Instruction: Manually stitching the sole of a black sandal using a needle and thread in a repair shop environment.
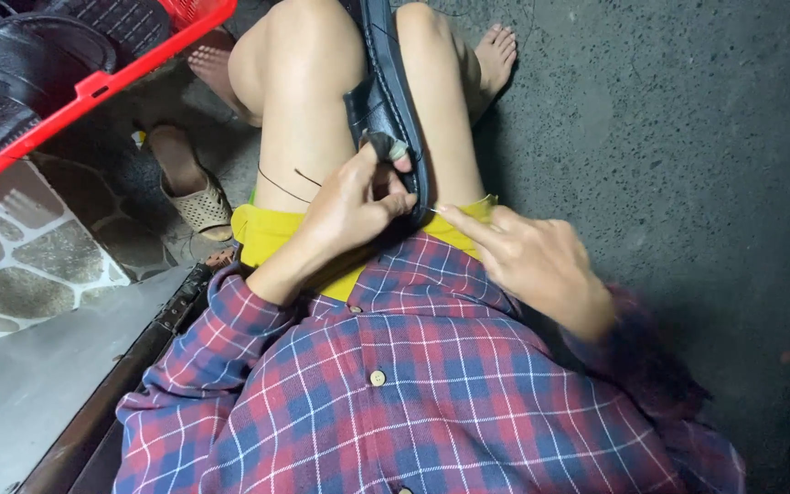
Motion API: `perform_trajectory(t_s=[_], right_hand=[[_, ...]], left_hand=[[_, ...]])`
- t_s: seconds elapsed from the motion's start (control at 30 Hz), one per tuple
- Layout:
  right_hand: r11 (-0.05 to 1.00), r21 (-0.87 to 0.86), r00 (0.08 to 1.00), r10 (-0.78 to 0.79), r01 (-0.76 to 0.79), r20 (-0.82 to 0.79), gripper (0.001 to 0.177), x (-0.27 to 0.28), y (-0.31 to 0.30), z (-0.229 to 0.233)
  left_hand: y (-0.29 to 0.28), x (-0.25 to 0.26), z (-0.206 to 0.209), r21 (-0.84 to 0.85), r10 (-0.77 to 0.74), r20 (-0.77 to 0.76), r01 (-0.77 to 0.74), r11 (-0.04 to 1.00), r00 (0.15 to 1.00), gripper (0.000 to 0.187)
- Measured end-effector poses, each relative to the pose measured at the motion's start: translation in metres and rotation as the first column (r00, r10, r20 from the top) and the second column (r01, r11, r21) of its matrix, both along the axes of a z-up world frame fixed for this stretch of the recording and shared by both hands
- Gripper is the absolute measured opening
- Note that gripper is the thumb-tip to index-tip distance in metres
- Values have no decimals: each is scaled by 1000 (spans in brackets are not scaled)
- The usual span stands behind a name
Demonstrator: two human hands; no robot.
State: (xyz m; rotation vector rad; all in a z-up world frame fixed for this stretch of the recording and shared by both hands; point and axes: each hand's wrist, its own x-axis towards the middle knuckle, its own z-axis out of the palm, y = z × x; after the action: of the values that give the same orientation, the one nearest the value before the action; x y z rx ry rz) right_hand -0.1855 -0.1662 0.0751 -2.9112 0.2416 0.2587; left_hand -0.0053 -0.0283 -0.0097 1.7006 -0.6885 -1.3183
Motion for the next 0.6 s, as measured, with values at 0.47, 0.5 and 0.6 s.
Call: perform_trajectory(t_s=[0.47, 0.5, 0.6], right_hand=[[924, 366, 993, -116, 112, -11, 30, -21, -10, -17], [925, 364, 994, -111, 108, -10, 30, -20, -8, -19], [880, 460, 989, -146, 118, 25, 24, -21, -4, -26]], left_hand=[[8, 22, 15, 18, -97, 231, 95, 995, 968, 21], [11, 24, 17, 16, -92, 232, 91, 996, 968, 21], [20, 28, 21, 23, -127, 298, 126, 992, 946, 20]])
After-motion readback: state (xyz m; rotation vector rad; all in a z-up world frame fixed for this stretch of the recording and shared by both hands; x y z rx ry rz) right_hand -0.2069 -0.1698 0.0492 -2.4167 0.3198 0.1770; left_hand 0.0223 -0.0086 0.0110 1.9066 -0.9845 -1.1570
